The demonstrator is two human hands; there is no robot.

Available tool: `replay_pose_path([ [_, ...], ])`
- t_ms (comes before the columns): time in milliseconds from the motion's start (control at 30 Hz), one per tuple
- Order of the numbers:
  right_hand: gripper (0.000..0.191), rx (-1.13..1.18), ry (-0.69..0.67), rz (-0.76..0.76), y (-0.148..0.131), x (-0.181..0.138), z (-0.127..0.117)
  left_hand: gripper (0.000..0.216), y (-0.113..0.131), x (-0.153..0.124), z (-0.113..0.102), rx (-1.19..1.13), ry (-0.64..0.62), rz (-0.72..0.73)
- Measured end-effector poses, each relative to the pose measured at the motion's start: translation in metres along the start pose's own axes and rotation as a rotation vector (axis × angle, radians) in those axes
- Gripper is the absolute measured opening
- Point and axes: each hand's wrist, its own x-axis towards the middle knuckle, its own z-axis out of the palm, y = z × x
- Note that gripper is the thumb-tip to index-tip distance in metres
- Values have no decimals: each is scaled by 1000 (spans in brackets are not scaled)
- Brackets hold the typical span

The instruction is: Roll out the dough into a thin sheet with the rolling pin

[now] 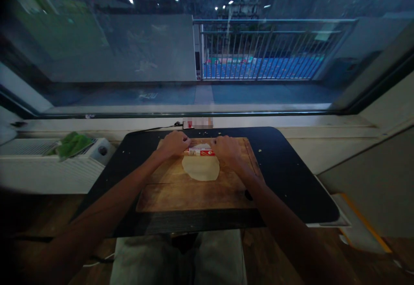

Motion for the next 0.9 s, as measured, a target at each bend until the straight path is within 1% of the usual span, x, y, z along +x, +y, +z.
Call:
replay_pose_path([
  [67, 56, -6, -4, -17, 1, -1, -1, 44, -1, 2, 0, 0, -6, -4],
  [133, 57, -11, -23, -69, 5, -1, -6, 44, -2, 2, 1, -10, -15, -5],
  [233, 55, -39, -94, -151, 17, 4, -14, 45, -3, 0, 1, -19, -19, -2],
  [333, 52, -84, -128, -179, 33, 10, -17, 45, -3, -4, 1, -19, -17, -8],
  [467, 57, -139, -90, -186, 42, 9, -14, 47, -2, -11, 1, -13, -12, 9],
  [667, 56, -171, -40, -177, 32, -4, -19, 50, 2, -21, 0, 18, -25, 65],
  [900, 54, -169, 20, -192, 30, -20, -23, 49, 8, -36, -2, 51, 35, 30],
])
